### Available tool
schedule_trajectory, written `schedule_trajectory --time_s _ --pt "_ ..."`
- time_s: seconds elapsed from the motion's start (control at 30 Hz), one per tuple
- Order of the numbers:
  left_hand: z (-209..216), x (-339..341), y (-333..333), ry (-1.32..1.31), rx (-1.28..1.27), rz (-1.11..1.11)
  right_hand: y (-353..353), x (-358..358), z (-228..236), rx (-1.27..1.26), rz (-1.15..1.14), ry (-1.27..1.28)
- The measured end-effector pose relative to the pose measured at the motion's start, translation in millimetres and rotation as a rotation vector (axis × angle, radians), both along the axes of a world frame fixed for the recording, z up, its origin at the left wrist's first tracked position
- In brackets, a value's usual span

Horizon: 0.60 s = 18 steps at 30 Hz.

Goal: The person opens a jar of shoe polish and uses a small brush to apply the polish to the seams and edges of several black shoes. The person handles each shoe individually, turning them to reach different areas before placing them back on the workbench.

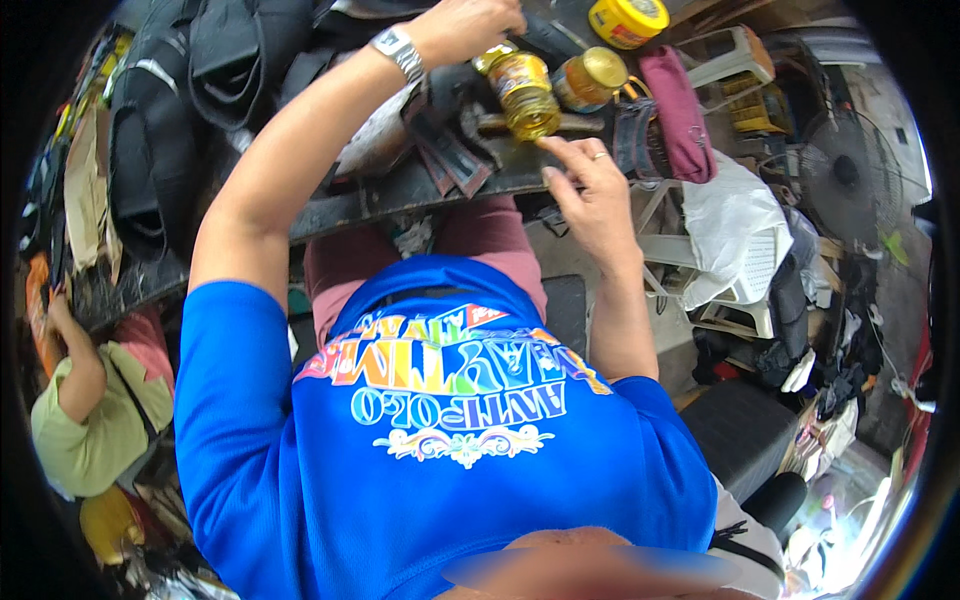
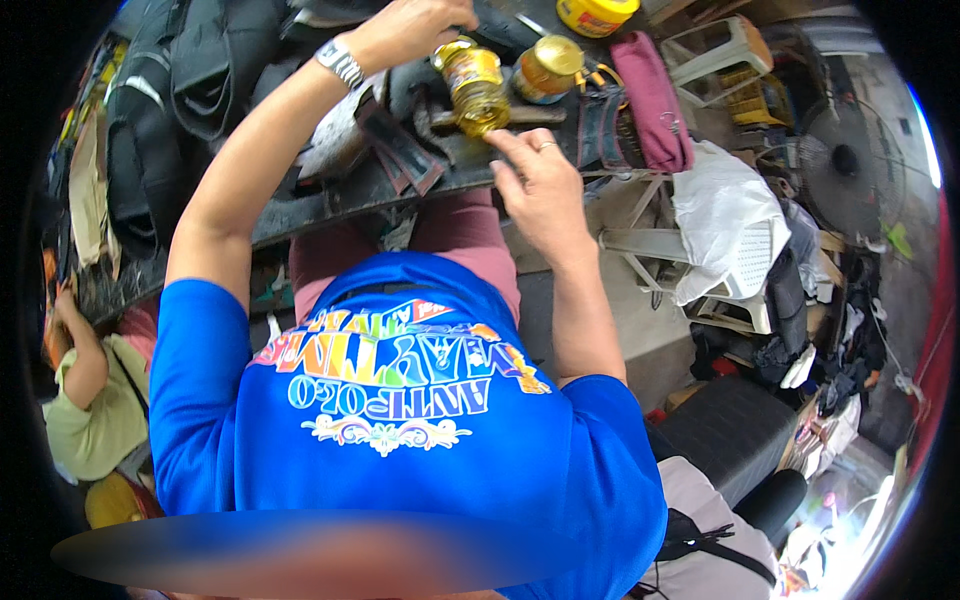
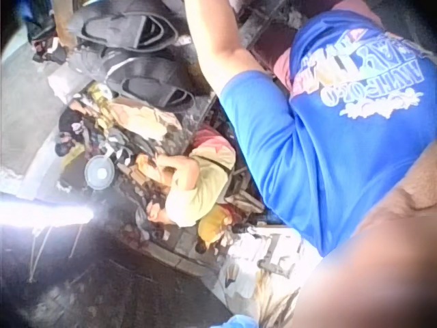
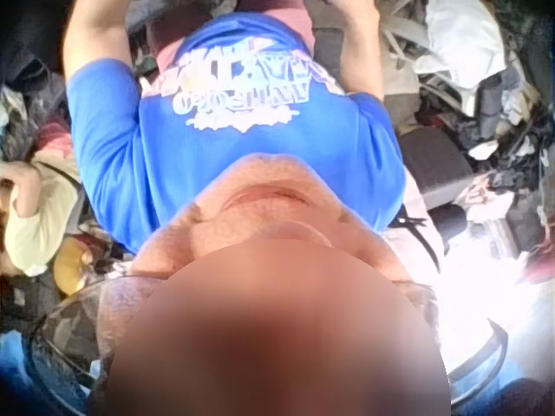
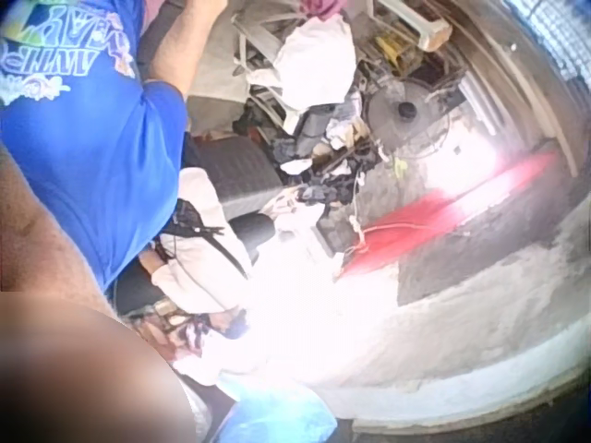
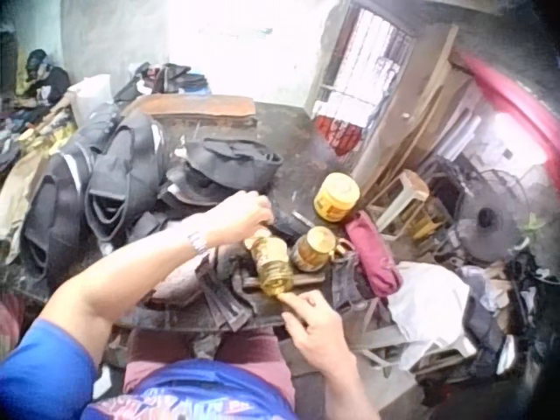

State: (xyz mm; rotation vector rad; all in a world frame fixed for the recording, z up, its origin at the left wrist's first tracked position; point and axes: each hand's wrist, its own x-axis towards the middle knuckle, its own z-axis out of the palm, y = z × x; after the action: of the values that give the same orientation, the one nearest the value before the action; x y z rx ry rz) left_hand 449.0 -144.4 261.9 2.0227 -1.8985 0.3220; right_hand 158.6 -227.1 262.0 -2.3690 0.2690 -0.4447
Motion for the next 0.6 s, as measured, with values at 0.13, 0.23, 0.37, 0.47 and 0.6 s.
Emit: schedule_trajectory --time_s 0.13,0.23,0.37,0.47,0.6 --pt "20 0 26 0.205 -0.11 -0.039 0 -12 -4 -0.009 -0.063 0.135" --pt "32 -13 66 0.216 -0.248 0.04 2 -10 -9 -0.104 -0.049 0.184" --pt "27 -54 116 0.28 -0.12 0.028 6 0 -16 -0.289 -0.044 0.221" --pt "4 -93 138 0.388 0.064 -0.111 9 7 -19 -0.327 -0.043 0.28" --pt "-24 -115 142 0.339 0.106 -0.066 15 19 -19 -0.387 -0.036 0.353"
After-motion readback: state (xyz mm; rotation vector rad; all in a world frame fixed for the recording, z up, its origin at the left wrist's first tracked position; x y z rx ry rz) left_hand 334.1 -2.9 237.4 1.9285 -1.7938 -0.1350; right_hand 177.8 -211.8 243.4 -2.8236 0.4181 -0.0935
